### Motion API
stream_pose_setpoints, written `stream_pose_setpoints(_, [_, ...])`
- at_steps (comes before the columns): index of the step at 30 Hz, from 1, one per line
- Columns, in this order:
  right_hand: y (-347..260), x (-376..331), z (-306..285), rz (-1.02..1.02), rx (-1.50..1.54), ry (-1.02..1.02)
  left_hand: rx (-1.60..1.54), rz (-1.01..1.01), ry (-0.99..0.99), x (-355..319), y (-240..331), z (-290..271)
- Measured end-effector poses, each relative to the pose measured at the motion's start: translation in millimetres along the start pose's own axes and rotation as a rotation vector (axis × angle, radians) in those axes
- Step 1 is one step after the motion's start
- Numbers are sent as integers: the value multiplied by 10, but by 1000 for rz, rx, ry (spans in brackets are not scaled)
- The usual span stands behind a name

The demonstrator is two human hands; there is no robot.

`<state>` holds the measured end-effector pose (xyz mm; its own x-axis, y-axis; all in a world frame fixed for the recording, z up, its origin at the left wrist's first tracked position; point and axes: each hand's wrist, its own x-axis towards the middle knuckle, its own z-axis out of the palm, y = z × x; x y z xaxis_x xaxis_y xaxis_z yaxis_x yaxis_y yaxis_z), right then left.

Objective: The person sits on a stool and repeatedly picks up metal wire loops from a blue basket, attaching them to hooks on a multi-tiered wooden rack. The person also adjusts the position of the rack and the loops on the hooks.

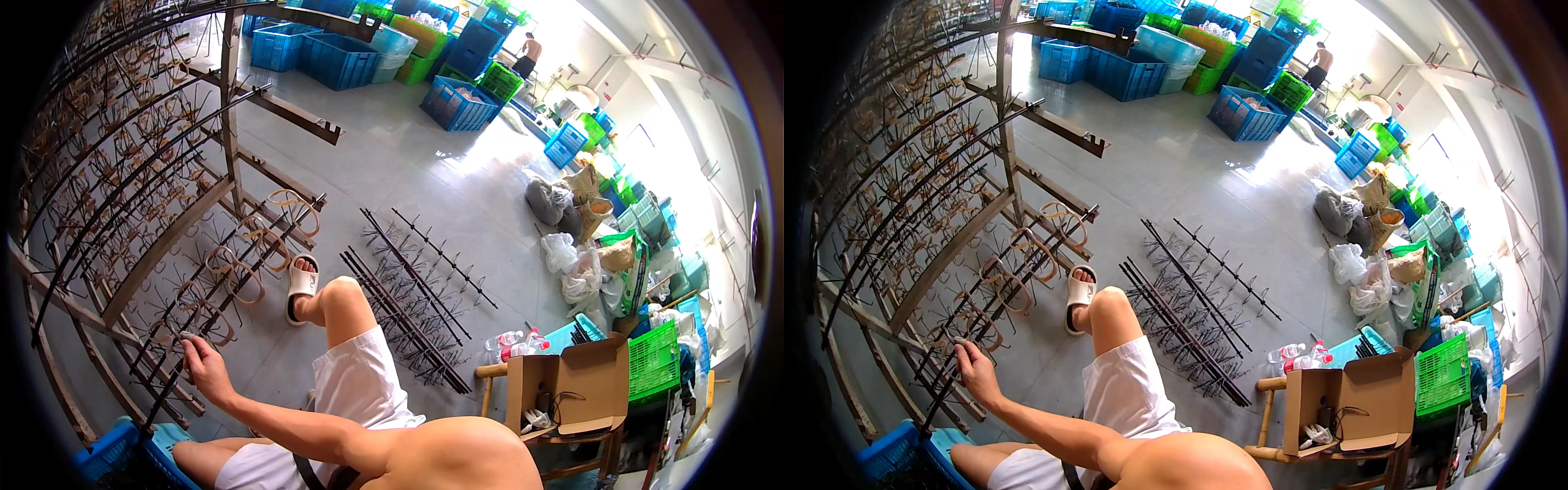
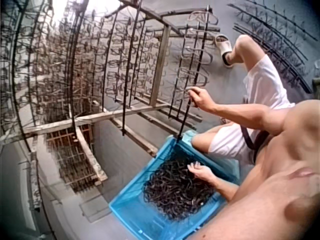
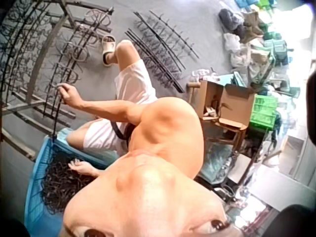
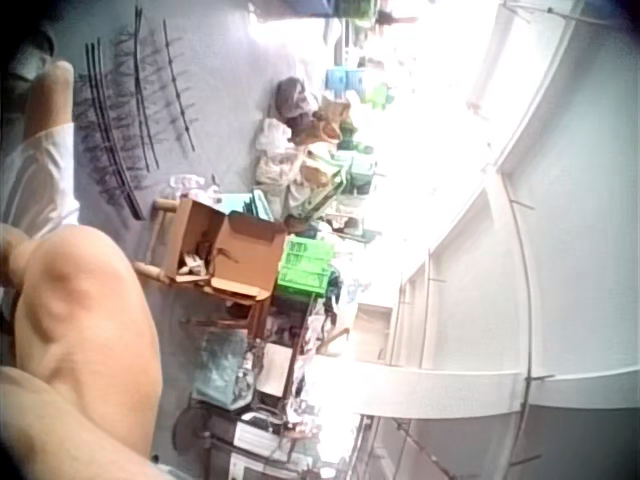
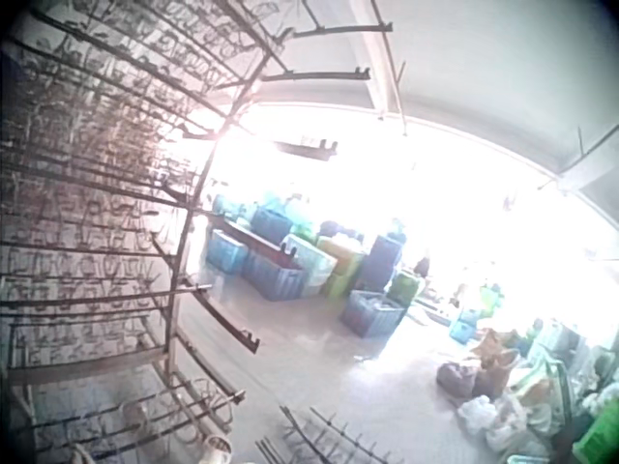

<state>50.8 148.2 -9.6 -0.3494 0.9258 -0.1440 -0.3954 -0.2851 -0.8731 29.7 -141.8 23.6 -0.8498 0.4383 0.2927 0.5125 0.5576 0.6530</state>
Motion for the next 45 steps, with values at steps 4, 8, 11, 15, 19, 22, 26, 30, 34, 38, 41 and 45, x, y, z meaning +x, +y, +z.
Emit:
stream_pose_setpoints(4, [-55,-10,-100,-10,19,42,-33,-74,-81,23,-9,-3])
stream_pose_setpoints(8, [83,-3,65,-185,-221,64,-22,-242,-82,-10,-309,-11])
stream_pose_setpoints(11, [385,125,-356,-398,-364,9,142,-496,-60,-122,-1088,313])
stream_pose_setpoints(15, [64,64,-389,-210,-243,-78,386,-419,16,6,-471,47])
stream_pose_setpoints(19, [-52,-102,-216,-92,-170,-90,505,-457,-4,-58,-418,-179])
stream_pose_setpoints(22, [-23,-147,-115,-49,-117,-10,406,-522,32,-182,-585,-196])
stream_pose_setpoints(26, [-35,-161,-39,-44,-87,92,133,-598,133,-171,-403,-162])
stream_pose_setpoints(30, [-33,-147,-19,-63,-97,101,10,-616,161,-133,-351,-125])
stream_pose_setpoints(34, [-23,-143,20,-83,-101,119,-41,-583,166,-82,-376,-77])
stream_pose_setpoints(38, [-36,-100,-24,-104,-118,35,-66,-585,157,-20,-319,-55])
stream_pose_setpoints(41, [17,-78,-107,-129,-213,-56,-81,-585,158,1,-297,-32])
stream_pose_setpoints(45, [79,-99,-191,-277,-519,-170,-94,-582,160,46,-273,20])
